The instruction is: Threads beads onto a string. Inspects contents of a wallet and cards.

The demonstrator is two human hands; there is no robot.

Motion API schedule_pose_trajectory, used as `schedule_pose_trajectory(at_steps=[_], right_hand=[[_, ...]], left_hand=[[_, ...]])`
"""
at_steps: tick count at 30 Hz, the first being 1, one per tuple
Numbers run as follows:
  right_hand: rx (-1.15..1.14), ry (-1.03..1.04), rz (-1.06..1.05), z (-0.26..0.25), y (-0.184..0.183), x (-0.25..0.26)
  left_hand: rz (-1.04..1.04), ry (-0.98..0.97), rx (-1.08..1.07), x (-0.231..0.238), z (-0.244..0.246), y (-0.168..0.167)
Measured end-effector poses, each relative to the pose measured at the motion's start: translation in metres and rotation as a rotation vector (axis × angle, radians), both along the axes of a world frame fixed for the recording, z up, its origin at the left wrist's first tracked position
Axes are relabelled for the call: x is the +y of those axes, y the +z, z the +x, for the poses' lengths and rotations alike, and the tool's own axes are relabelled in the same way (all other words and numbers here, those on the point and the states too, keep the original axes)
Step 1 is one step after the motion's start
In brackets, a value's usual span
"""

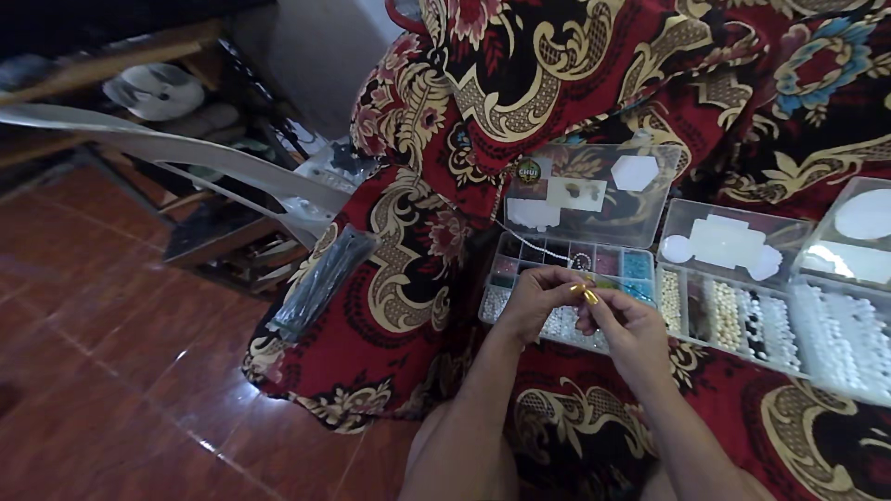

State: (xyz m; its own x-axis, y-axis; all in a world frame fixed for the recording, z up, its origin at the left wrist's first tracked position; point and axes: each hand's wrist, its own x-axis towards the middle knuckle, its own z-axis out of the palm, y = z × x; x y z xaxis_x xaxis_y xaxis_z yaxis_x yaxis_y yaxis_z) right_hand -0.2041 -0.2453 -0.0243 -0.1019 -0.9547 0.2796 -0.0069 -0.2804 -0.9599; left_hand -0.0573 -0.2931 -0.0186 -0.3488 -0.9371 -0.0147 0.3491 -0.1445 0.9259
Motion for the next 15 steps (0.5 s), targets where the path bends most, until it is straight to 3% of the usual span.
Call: schedule_pose_trajectory(at_steps=[9, 15], right_hand=[[0.124, -0.031, -0.036, -0.0026, -0.0052, -0.0023], [0.153, -0.023, 0.137, -0.0085, 0.0016, -0.0039]], left_hand=[[-0.017, 0.092, -0.051, 0.0008, -0.0071, -0.0008], [-0.011, 0.143, -0.098, 0.0011, -0.0085, 0.0003]])
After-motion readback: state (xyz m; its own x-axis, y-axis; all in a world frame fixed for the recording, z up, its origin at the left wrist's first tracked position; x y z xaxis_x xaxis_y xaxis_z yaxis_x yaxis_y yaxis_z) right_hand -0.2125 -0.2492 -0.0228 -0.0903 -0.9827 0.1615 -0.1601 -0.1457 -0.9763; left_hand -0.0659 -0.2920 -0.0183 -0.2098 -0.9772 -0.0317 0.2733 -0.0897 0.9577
